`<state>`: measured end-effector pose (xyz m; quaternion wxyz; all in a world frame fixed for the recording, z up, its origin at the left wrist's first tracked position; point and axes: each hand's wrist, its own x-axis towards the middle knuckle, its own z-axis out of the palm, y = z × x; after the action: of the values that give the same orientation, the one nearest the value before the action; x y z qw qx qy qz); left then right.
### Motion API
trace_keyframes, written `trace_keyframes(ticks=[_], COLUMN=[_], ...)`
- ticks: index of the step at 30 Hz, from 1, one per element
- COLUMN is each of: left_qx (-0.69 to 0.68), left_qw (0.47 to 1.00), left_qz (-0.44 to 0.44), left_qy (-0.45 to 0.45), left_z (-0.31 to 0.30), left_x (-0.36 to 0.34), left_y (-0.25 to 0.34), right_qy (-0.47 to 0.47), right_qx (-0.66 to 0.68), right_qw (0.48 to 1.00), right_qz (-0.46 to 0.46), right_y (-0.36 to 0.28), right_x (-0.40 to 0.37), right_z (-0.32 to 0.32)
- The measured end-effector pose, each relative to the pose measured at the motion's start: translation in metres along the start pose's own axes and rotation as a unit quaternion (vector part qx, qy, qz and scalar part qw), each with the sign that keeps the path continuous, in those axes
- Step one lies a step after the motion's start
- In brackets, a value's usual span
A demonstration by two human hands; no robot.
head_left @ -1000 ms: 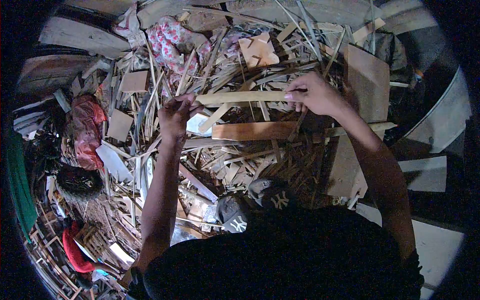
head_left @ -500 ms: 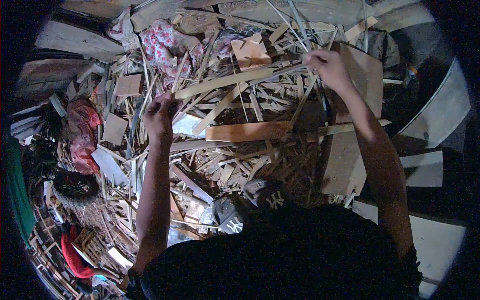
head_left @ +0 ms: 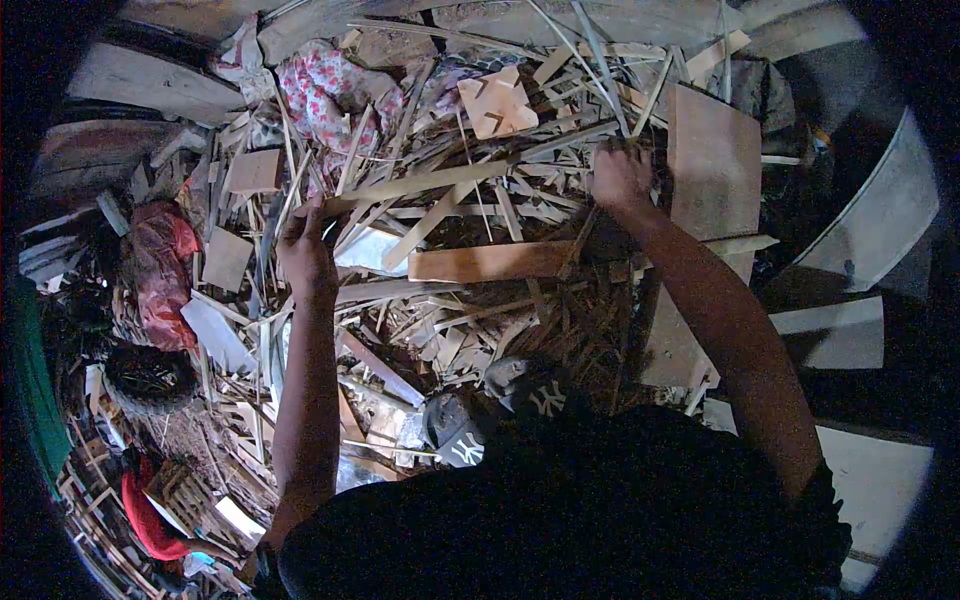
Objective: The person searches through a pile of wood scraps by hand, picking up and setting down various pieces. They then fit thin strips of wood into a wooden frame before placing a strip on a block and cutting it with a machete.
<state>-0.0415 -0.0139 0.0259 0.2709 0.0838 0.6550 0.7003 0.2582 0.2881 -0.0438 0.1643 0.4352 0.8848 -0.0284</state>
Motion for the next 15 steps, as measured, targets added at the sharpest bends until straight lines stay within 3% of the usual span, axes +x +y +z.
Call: trace_keyframes(ticks=[6,10,13,15], left_qx=[-0.002,-0.015,-0.012,0.001], left_qw=[1.000,0.999,0.999,0.999], left_qz=[-0.005,0.006,0.001,-0.011], left_qy=[0.030,0.041,0.044,0.047], left_z=[-0.009,-0.017,-0.023,-0.025], left_x=[0.001,0.001,0.004,0.005], left_y=[0.003,0.004,0.001,0.002], right_qy=[0.063,0.026,0.073,-0.011], right_qx=[0.041,0.010,0.032,0.028], right_qw=[0.995,0.996,0.994,0.996], right_qz=[0.068,0.085,0.078,0.082], right_y=[-0.004,-0.007,-0.009,-0.015], right_x=[0.001,0.004,0.006,0.004], right_z=[0.013,0.008,0.003,-0.025])
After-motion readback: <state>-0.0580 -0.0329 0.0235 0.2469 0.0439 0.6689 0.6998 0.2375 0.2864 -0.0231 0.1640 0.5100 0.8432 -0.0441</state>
